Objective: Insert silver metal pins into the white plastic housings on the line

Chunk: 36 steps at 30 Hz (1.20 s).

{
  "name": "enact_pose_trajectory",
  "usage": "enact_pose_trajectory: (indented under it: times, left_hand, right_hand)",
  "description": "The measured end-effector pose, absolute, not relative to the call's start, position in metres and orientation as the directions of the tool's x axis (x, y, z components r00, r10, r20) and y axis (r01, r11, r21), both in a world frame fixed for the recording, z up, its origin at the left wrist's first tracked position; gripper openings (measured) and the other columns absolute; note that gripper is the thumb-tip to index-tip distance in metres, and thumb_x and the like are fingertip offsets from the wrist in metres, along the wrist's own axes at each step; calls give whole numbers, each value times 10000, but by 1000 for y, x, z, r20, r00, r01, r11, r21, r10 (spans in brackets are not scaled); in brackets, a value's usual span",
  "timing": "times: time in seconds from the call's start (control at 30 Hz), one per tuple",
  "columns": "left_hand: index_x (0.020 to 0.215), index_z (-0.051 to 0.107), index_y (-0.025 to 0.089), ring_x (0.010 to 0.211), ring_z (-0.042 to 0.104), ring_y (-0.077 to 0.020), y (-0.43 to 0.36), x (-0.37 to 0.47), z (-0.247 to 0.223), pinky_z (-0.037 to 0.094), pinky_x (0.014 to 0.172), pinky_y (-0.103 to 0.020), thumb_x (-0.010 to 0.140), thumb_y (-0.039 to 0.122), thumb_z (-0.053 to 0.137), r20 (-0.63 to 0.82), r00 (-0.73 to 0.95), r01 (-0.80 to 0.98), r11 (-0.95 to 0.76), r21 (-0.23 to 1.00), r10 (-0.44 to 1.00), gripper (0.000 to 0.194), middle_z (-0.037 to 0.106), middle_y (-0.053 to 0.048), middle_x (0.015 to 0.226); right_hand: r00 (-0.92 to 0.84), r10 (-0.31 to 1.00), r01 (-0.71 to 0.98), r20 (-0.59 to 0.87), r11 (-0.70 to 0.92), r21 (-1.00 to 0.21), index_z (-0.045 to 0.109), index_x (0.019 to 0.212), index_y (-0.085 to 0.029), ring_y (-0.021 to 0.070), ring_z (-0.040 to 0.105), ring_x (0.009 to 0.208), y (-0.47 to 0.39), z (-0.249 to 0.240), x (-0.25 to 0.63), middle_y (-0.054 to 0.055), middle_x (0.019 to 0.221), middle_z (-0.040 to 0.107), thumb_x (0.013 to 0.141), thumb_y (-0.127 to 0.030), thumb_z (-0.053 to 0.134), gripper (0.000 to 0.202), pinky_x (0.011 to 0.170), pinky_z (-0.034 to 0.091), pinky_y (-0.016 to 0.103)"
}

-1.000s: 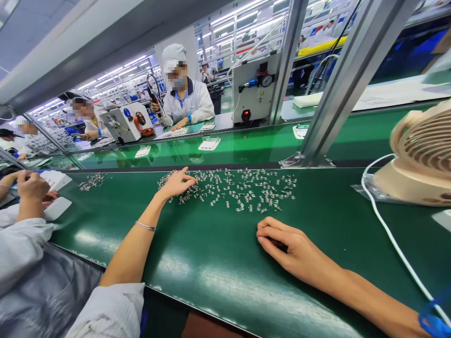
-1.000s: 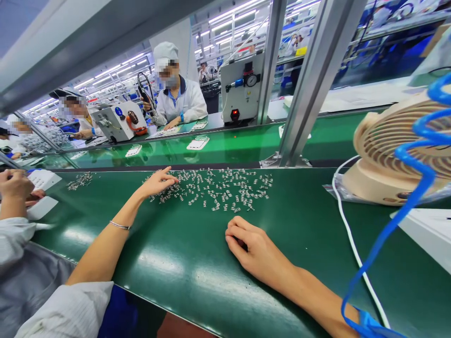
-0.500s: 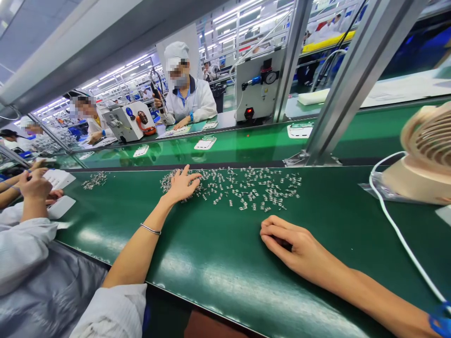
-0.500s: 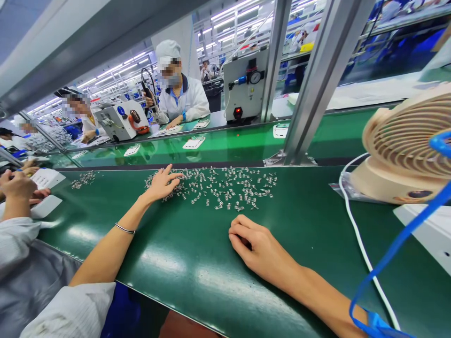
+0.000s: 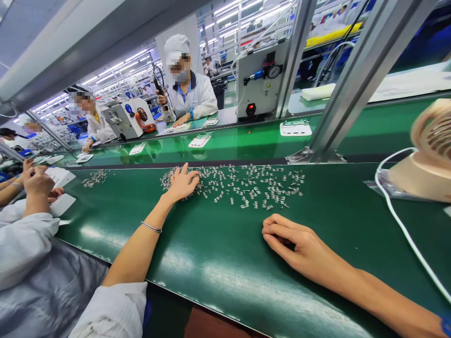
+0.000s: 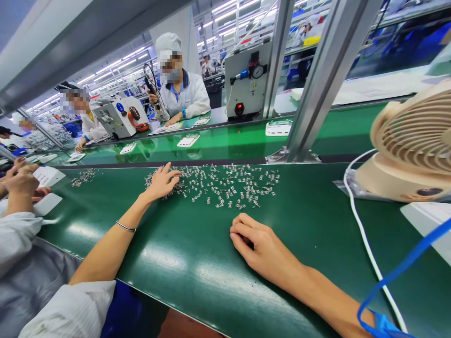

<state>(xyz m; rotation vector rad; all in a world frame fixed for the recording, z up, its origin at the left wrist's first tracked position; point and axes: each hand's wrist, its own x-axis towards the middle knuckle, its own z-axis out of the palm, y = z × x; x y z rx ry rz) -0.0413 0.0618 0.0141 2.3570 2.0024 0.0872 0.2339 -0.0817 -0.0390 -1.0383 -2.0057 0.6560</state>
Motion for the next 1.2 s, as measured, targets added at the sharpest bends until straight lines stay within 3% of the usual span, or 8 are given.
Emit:
enact_pose_trajectory:
  times: [0.17,0.37,0.53,0.73,0.97,1.2]
  left_hand:
    - [1142,606,347,1377,129,-389,63,-42,14,185,1065,-606,881,452,317,-5,169,982,-168,83,986,404,208,30,1518]
    - [1183,577,328,1377,140,-378,65,-43,14,190,1064,-602,880,427,335,20,136,987,-137,85,991,400,203,9,1521]
    - [1102,613,313,1380,179,-318,70,-47,16,211,1073,-574,895,384,277,39,119,988,-123,98,992,401,263,22,1500]
    - [981,676,310,1362,193,-380,72,-52,16,231,1047,-606,872,403,322,49,77,991,-82,105,996,382,250,38,1503]
    - [1139,606,382,1364,182,-386,69,-53,16,209,1046,-627,864,396,358,65,68,992,-74,97,996,371,262,49,1496]
    - [1009,646,295,1379,160,-351,65,-46,19,236,1060,-572,867,364,394,133,52,993,-65,96,990,297,232,27,1510]
  right_hand:
    - [-377,838,442,395,537,-719,589,722,-181,96,490,554,-83,-39,234,54,788,563,890,-285,385,284,499,414,234]
    - [-377,844,450,381,527,-721,590,713,-183,100,492,570,-83,-37,234,54,788,558,891,-300,385,295,507,419,235]
    - [-375,848,452,374,520,-725,586,713,-187,102,494,571,-83,-38,235,58,790,564,890,-300,377,297,499,417,238]
    - [-378,848,446,370,518,-730,586,716,-191,104,496,572,-83,-37,235,58,790,566,887,-303,379,290,496,418,239]
    - [-377,845,449,379,525,-724,584,710,-184,100,494,565,-83,-38,234,57,792,562,888,-300,374,299,502,425,241]
    - [-374,843,449,386,529,-721,592,722,-190,99,490,555,-83,-37,234,56,794,567,888,-298,384,287,499,424,245]
